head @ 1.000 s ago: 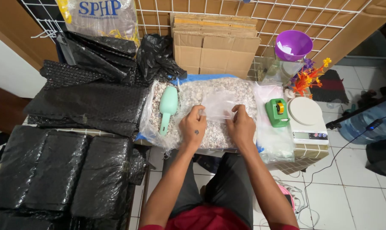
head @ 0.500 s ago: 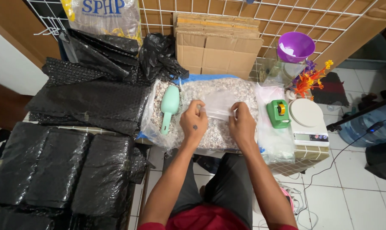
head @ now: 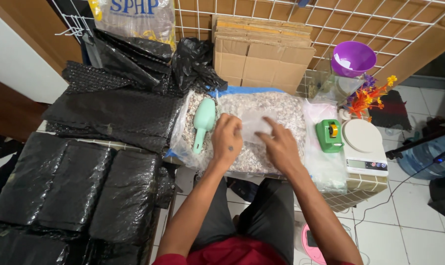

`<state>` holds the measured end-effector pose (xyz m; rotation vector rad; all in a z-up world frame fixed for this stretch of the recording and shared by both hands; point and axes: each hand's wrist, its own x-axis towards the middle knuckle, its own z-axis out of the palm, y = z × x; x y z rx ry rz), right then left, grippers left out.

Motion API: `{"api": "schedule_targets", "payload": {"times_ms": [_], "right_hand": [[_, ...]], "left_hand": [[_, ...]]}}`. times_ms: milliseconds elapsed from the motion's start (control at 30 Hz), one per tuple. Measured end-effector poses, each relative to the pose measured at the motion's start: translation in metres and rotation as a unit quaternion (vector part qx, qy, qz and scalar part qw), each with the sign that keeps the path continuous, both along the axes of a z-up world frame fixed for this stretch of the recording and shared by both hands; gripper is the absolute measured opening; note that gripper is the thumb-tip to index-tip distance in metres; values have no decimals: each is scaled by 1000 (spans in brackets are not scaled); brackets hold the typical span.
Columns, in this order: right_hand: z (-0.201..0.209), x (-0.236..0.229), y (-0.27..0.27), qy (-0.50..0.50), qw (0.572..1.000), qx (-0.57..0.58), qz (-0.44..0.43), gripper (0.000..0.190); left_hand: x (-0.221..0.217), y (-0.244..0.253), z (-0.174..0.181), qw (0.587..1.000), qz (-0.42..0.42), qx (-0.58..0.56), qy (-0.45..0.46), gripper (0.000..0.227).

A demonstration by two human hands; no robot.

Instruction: The person scoops granular material from a large bag into a small plastic bag using a light green scoop, then places the small bag on a digital scale. They fold a cardboard box and place a black plastic bag inside it.

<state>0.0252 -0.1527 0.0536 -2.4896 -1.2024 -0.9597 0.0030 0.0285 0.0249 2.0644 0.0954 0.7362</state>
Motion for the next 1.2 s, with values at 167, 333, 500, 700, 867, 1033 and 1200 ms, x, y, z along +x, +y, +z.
{"api": "schedule_targets", "payload": {"times_ms": [167,333,500,700,867,1033,1200], "right_hand": [[21,-9,6,-49,994,18,-93,28],[16,-3,3,-50,994,11,-99,33],[-2,-1,1,22,989,-98,-109,24],[8,2,13,27,976,-96,-194,46],[26,-8,29,38,978,-71,-194,31],[33,-7,40,71,989,-53,-121,19],[37,-1,58,106,994,38,-5,36]], "left_hand": [[-1,1,-6,942,-80,296,-133,15],[-26,11,50,910,-117,371,-140,15],[-12,18,34,918,-25,387,-84,21],[-19,7,31,921,19,377,-96,19],[-19,16,37,929,14,353,-106,25],[-20,35,43,947,24,289,-139,21],[-36,53,70,955,66,271,-100,22]]}}
